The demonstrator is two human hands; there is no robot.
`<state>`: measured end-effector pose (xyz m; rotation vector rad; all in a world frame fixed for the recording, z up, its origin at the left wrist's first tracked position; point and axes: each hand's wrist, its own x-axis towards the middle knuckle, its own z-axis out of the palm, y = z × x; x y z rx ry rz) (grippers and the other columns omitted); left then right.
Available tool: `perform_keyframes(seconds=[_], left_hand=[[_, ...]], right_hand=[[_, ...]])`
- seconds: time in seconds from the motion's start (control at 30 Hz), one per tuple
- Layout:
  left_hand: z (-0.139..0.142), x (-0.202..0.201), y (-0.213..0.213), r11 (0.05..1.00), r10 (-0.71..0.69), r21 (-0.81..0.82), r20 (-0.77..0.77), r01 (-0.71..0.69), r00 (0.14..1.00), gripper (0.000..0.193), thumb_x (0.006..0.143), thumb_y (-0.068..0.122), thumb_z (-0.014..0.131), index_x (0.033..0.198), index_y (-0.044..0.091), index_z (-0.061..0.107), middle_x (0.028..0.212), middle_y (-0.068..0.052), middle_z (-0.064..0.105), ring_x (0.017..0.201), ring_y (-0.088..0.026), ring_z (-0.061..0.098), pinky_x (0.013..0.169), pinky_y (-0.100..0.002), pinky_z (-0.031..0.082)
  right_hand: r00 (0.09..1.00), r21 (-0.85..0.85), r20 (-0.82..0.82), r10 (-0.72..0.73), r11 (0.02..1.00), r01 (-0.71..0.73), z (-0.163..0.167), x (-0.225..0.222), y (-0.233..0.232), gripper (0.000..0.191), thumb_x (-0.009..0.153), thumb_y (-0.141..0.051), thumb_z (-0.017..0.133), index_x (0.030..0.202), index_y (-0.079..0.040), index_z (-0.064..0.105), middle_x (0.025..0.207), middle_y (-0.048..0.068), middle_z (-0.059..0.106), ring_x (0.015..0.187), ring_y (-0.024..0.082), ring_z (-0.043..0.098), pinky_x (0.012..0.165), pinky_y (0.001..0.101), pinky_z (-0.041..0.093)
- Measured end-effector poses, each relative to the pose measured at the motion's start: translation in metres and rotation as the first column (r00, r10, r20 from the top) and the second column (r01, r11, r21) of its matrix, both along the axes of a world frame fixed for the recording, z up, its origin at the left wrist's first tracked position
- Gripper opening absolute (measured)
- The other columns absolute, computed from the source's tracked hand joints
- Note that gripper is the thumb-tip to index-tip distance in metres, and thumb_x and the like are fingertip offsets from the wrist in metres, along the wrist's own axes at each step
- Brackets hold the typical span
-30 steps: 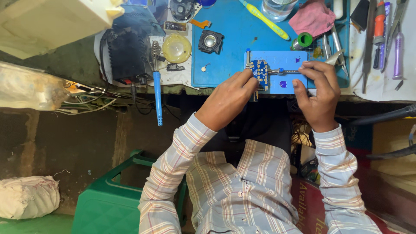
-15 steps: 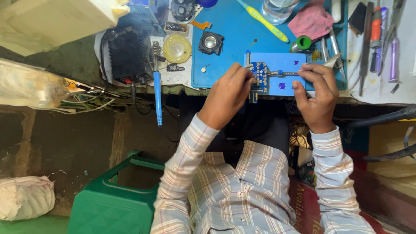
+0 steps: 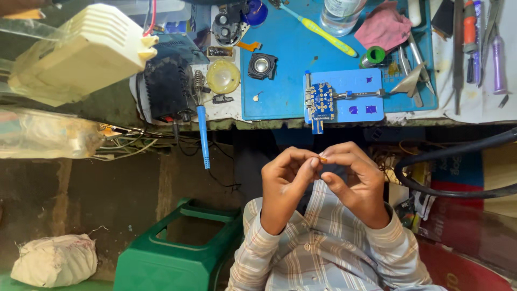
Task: The person solders components on a blue circuit board clamped to a work mat, using a soldering iron in the right hand while the left hand steadies the board and feeds solder. They reposition and flip the board between soldering passes and handle small components, working at a cluttered electronics repair bench.
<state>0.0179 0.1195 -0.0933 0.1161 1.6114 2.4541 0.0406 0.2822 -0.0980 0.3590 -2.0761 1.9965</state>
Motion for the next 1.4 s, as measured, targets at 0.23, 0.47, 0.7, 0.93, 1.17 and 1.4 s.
perform_keyframes(seconds=[0.23,0.47,0.7,0.93,1.17,1.4], left_hand=[[0.005,0.008,0.002,0.999,-0.045,-0.013,0.037,0.045,0.998,0.010,0.101,0.004,0.068,0.106,-0.004,0.070,0.094,-0.005,0.072,0.082,-0.007,0.066,0.072,-0.022,0.054],[0.008,0.013,0.001,0.989,-0.138,0.068,0.054,0.135,0.989,0.019,0.101,0.002,0.069,0.119,-0.006,0.068,0.101,-0.008,0.074,0.089,-0.010,0.068,0.080,-0.025,0.056],[0.007,0.012,-0.004,0.965,-0.172,0.203,0.010,0.166,0.985,0.028,0.101,-0.005,0.066,0.129,-0.008,0.062,0.116,-0.015,0.073,0.105,-0.018,0.072,0.096,-0.033,0.060],[0.001,0.017,-0.002,0.970,-0.135,0.202,-0.031,0.138,0.990,0.028,0.099,-0.007,0.070,0.126,-0.007,0.063,0.117,-0.011,0.070,0.110,-0.016,0.069,0.099,-0.030,0.057],[0.003,0.018,0.002,0.986,-0.032,0.157,-0.132,0.053,0.991,0.020,0.101,-0.010,0.067,0.119,-0.005,0.062,0.115,-0.010,0.066,0.110,-0.017,0.070,0.098,-0.029,0.057],[0.016,0.015,-0.001,0.920,0.121,-0.259,-0.526,-0.295,0.842,0.036,0.095,-0.015,0.072,0.125,0.001,0.059,0.114,-0.012,0.067,0.104,-0.022,0.072,0.090,-0.029,0.061]], right_hand=[[0.987,-0.243,0.159,0.018,0.970,0.021,-0.011,0.004,0.006,0.008,0.100,-0.003,0.068,0.106,0.002,0.067,0.110,0.012,0.064,0.097,0.015,0.064,0.085,0.0273,0.053],[0.981,-0.506,0.187,0.057,0.861,0.046,-0.016,0.010,0.004,0.008,0.100,-0.007,0.066,0.099,0.000,0.063,0.102,0.011,0.060,0.091,0.015,0.058,0.087,0.0289,0.048],[0.975,-0.566,0.220,0.035,0.818,0.099,-0.008,0.011,0.001,0.011,0.100,-0.010,0.064,0.095,-0.002,0.058,0.103,0.012,0.059,0.091,0.016,0.058,0.086,0.0304,0.049],[0.990,-0.514,0.135,-0.028,0.853,0.094,-0.009,0.015,-0.006,0.007,0.100,-0.006,0.065,0.100,-0.001,0.060,0.108,0.012,0.059,0.097,0.017,0.060,0.091,0.0303,0.051],[0.997,-0.457,0.055,-0.055,0.886,0.074,-0.014,0.017,-0.007,0.004,0.102,-0.002,0.064,0.103,0.001,0.062,0.104,0.013,0.061,0.095,0.016,0.061,0.089,0.0280,0.053],[0.992,-0.235,0.125,-0.015,0.971,0.044,-0.010,0.017,-0.008,0.012,0.106,-0.007,0.063,0.113,0.002,0.063,0.110,0.014,0.061,0.098,0.016,0.063,0.095,0.0312,0.055]])
